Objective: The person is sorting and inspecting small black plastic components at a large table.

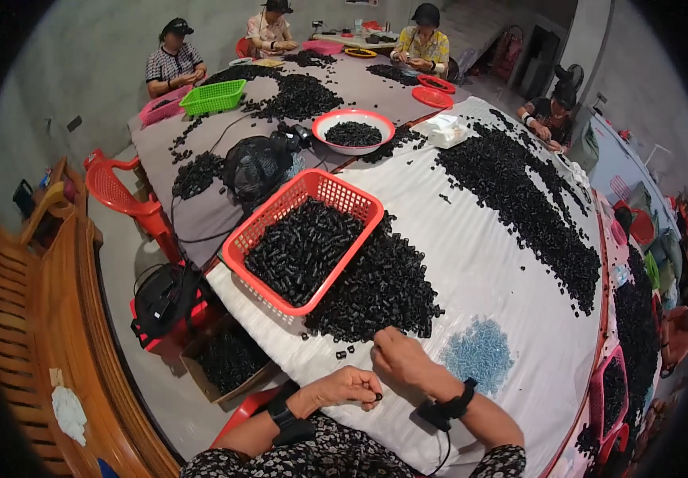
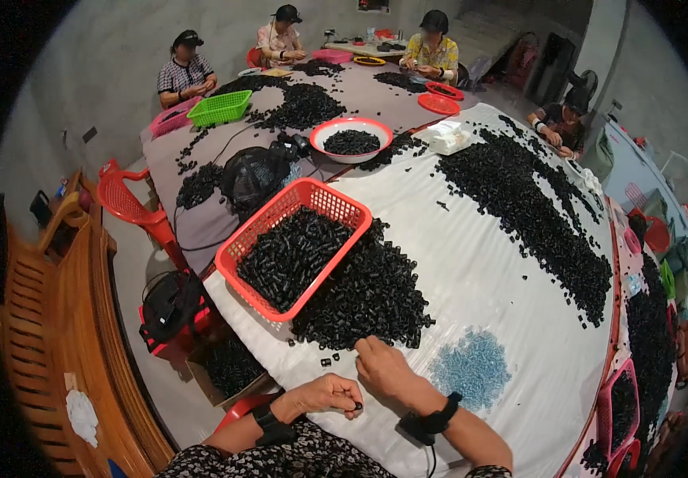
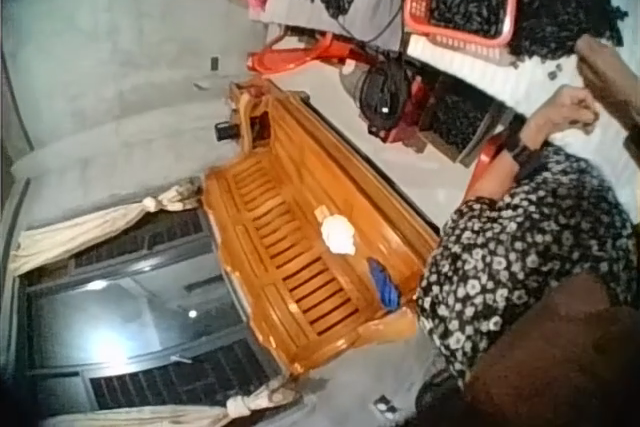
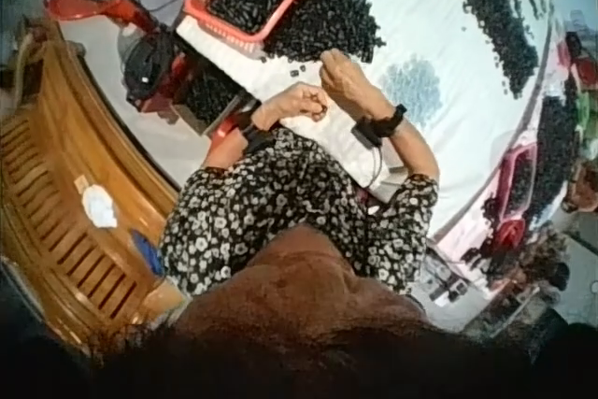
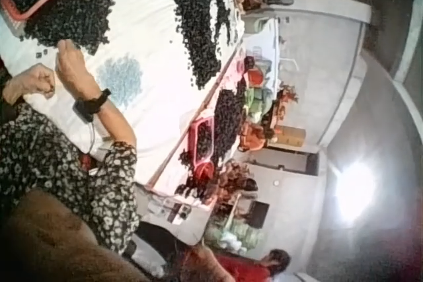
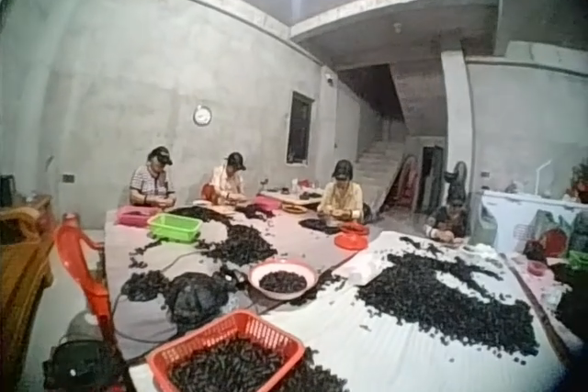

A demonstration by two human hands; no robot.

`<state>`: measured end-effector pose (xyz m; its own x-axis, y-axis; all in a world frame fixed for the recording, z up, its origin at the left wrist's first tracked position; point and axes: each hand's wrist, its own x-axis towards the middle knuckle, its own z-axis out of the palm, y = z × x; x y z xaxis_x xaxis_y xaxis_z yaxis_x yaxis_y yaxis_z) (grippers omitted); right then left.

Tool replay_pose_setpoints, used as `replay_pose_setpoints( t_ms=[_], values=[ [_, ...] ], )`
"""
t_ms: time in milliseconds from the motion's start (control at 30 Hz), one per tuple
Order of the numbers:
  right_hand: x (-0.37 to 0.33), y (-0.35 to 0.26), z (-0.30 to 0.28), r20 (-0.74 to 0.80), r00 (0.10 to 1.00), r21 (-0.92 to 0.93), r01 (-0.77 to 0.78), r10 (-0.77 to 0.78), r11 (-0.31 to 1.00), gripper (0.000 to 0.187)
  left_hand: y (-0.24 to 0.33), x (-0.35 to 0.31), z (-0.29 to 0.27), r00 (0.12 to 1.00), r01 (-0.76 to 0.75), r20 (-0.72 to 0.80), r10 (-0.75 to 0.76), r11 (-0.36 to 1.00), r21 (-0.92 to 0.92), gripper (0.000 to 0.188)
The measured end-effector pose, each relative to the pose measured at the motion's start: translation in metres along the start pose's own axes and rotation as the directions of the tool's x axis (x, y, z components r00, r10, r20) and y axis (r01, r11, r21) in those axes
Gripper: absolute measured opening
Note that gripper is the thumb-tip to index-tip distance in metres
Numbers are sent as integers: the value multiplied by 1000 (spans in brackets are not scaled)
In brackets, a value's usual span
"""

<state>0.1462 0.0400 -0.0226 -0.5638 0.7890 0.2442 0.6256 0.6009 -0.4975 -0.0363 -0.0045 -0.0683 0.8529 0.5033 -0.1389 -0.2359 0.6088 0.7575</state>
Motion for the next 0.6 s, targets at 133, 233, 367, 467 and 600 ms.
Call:
replay_pose_setpoints(
  t_ms=[133,233,367,467,600],
  values=[
    [24,-11,-56,-60,998,227,4,10,974,18,-4,-4,-7,999,-15,30,18,996,-92,17],
    [26,-15,-69,-177,984,214,18,21,977,17,1,-1,-6,1000,7,7,-6,998,-59,18],
    [-4,-29,-47,19,940,515,-301,340,803,14,-2,-4,-3,998,-51,-54,45,993,-109,16],
    [-28,-31,-23,99,906,697,-358,411,621,13,-6,-3,0,990,-82,-120,70,992,-96,12],
    [-40,-38,-19,146,854,853,-364,499,373,10,6,-6,5,957,-123,-269,111,992,-28,11]
  ],
)
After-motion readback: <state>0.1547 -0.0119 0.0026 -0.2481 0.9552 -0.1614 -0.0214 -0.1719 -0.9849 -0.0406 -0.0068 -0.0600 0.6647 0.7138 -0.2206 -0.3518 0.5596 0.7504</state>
